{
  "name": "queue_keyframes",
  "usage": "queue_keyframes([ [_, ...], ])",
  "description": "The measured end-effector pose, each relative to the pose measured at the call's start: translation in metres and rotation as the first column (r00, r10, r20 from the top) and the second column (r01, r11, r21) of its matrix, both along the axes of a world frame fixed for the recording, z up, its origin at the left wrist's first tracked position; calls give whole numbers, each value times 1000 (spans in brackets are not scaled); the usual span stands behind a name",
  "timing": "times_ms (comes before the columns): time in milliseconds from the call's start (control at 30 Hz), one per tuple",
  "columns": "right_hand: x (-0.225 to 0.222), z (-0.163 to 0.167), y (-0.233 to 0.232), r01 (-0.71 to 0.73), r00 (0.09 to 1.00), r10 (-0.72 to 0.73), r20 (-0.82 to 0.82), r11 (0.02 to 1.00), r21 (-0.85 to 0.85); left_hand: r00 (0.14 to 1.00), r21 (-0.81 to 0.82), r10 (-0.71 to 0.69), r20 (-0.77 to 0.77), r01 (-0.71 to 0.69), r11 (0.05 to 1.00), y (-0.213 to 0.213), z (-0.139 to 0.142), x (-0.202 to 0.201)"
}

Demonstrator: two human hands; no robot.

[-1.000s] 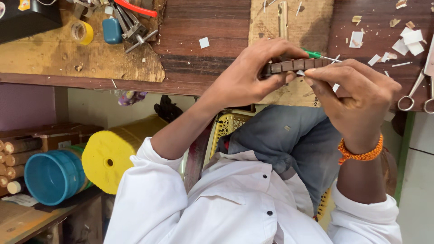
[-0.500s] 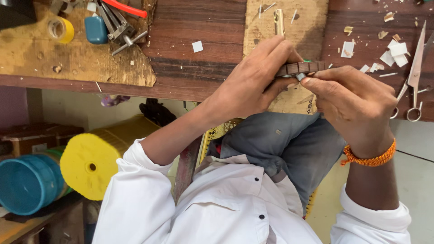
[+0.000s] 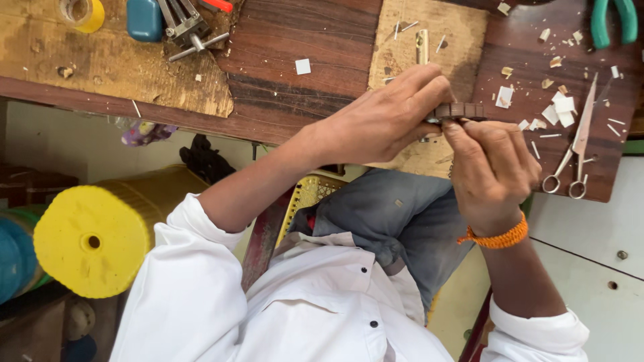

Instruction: The person inserts small white rectangular pieces into slots on a circular copper-wound stator using a green screwdriver and scissors. They repeatedly cut the white pieces to size and press them into place around the stator's circumference.

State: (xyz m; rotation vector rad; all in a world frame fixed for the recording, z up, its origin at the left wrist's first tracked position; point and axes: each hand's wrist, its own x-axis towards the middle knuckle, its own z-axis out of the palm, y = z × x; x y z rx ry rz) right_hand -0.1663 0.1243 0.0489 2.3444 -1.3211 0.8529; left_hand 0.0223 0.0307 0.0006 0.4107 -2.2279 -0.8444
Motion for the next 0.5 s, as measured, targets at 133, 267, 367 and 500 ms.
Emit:
queue_keyframes([
  [133,-4,-6,1,-9,998,-4,-66,982,-187,998,-87,-52,-38,48,995,-3,1,9],
  [267,3,-24,8,97,977,-58,206,978,-186,992,-79,-111,65,116,990,-1,6,18],
  [367,10,-38,23,92,815,-140,563,989,113,994,-144,-73,83,85,986,7,9,20],
  [500,7,-42,29,-162,605,-246,758,893,420,998,-119,56,-15,-57,991,22,6,19],
])
